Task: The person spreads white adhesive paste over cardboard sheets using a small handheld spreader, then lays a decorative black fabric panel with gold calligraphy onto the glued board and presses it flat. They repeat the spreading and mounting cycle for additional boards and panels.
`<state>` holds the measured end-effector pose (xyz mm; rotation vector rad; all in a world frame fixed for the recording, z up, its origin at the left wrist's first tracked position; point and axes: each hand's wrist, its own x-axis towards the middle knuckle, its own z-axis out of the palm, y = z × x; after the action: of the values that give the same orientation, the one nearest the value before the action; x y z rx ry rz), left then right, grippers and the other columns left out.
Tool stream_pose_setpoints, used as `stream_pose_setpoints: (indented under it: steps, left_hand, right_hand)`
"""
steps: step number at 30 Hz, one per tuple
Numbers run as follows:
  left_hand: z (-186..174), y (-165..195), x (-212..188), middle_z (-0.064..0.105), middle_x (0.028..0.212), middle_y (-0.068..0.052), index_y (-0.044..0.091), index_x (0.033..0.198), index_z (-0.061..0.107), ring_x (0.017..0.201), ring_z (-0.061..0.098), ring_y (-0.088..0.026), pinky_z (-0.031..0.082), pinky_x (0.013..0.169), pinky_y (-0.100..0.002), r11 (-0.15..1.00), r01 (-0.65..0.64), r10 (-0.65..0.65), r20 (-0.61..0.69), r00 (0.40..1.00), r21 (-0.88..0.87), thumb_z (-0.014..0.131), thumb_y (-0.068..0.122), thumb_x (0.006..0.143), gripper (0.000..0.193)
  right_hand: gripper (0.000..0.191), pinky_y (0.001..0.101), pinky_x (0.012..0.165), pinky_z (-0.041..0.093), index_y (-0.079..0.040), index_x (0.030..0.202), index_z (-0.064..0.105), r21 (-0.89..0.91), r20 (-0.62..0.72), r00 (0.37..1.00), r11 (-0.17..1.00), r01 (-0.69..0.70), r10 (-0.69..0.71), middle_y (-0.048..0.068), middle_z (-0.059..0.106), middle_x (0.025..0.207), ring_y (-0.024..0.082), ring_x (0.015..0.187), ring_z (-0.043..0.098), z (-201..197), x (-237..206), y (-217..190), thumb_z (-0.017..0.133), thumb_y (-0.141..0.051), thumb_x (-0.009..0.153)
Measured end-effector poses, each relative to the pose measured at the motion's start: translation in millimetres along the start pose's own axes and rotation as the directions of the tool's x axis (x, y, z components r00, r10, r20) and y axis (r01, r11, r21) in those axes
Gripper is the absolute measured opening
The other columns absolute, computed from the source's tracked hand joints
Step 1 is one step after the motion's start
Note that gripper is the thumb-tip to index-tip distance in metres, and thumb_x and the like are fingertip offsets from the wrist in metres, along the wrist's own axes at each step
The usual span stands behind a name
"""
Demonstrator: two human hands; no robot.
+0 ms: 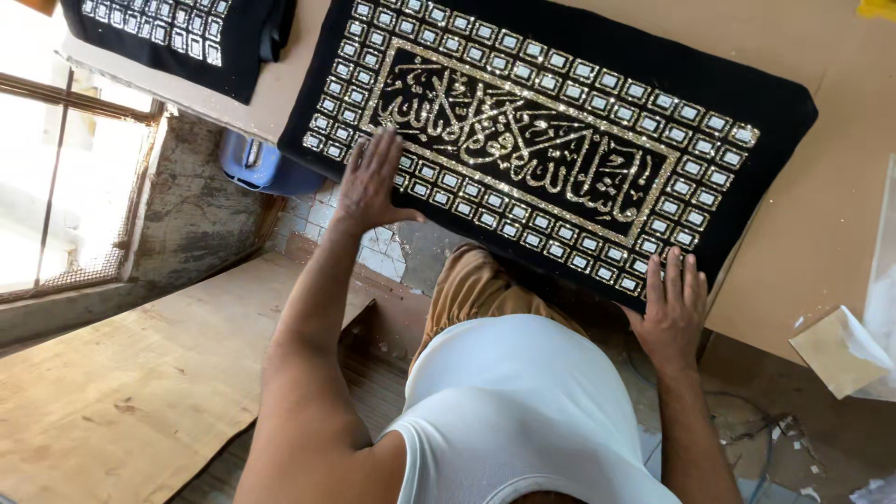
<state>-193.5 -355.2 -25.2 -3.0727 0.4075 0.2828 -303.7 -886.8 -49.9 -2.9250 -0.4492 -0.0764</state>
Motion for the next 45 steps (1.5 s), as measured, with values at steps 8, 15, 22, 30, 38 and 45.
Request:
stream_pose_setpoints:
  steps: [8, 15, 22, 30, 38, 45]
  left_hand:
    - [20.9, -83.0, -20.4, 0.015, 0.172, -0.024, -0.005, 0.163, 0.012, 0.160, 0.014, -0.039, 0.015, 0.130, -0.055, 0.963, 0.196, -0.230, -0.186, 0.955, -0.186, 0.089, 0.063, 0.061, 0.145]
    - [26.1, -84.5, -13.4, 0.012, 0.170, -0.025, -0.005, 0.162, 0.014, 0.160, 0.009, -0.036, 0.015, 0.128, -0.053, 0.955, 0.274, -0.277, -0.010, 0.961, -0.112, 0.077, 0.081, 0.054, 0.152]
    - [5.7, -104.0, 20.5, 0.037, 0.160, -0.021, 0.011, 0.161, 0.045, 0.146, 0.037, -0.040, 0.035, 0.118, -0.062, 0.924, 0.307, -0.316, -0.003, 0.949, -0.228, 0.045, 0.086, 0.091, 0.102]
    - [3.5, -131.8, 163.0, 0.015, 0.172, -0.027, -0.003, 0.163, 0.024, 0.160, 0.011, -0.040, 0.010, 0.126, -0.062, 0.890, 0.169, -0.221, -0.077, 0.972, -0.423, 0.029, 0.085, 0.097, 0.110]
    - [-16.3, -129.8, 197.9, 0.016, 0.171, -0.025, -0.001, 0.165, 0.022, 0.160, 0.011, -0.039, 0.003, 0.128, -0.062, 0.912, 0.173, -0.209, -0.058, 0.976, -0.372, 0.026, 0.086, 0.094, 0.113]
    - [-13.9, -129.2, 234.1, 0.017, 0.172, -0.022, 0.001, 0.164, 0.019, 0.160, 0.014, -0.036, -0.001, 0.125, -0.062, 0.924, 0.154, -0.209, -0.124, 0.970, -0.350, 0.025, 0.090, 0.093, 0.115]
  right_hand:
    - [0.087, 0.0635, 0.127, 0.029, 0.002, 0.157, 0.045, -0.021, -0.022, 0.993, 0.993, -0.118, 0.117, 0.035, 0.034, 0.166, 0.052, 0.156, 0.032, 3.9, 8.3, -12.4, 0.073, -0.047, 0.091]
    - [0.121, 0.0669, 0.116, 0.021, 0.005, 0.153, 0.034, 0.145, 0.043, 0.997, 0.986, -0.076, 0.071, 0.039, 0.024, 0.158, 0.057, 0.146, 0.024, -16.1, 28.7, -7.4, 0.065, -0.073, 0.066]
    - [0.086, 0.0598, 0.126, 0.017, -0.001, 0.162, 0.029, 0.186, 0.067, 0.950, 0.932, -0.312, 0.305, 0.026, 0.019, 0.172, 0.047, 0.160, 0.018, -12.1, 77.0, 25.5, 0.056, -0.054, 0.100]
    - [0.089, 0.0568, 0.122, 0.028, 0.009, 0.155, 0.039, -0.025, 0.016, 0.903, 0.903, -0.429, 0.429, 0.030, 0.031, 0.165, 0.049, 0.152, 0.030, -5.1, 167.3, 32.3, 0.058, -0.060, 0.101]
    - [0.081, 0.0508, 0.121, 0.036, 0.000, 0.147, 0.052, -0.154, 0.171, 0.691, 0.711, -0.686, 0.703, 0.023, 0.047, 0.158, 0.040, 0.147, 0.045, -34.6, 193.4, 4.6, 0.056, -0.065, 0.099]
    - [0.095, 0.0537, 0.129, 0.017, 0.008, 0.162, 0.025, -0.039, 0.033, 0.892, 0.893, -0.449, 0.450, 0.025, 0.017, 0.172, 0.040, 0.161, 0.016, -20.3, 272.5, 54.8, 0.053, -0.062, 0.105]
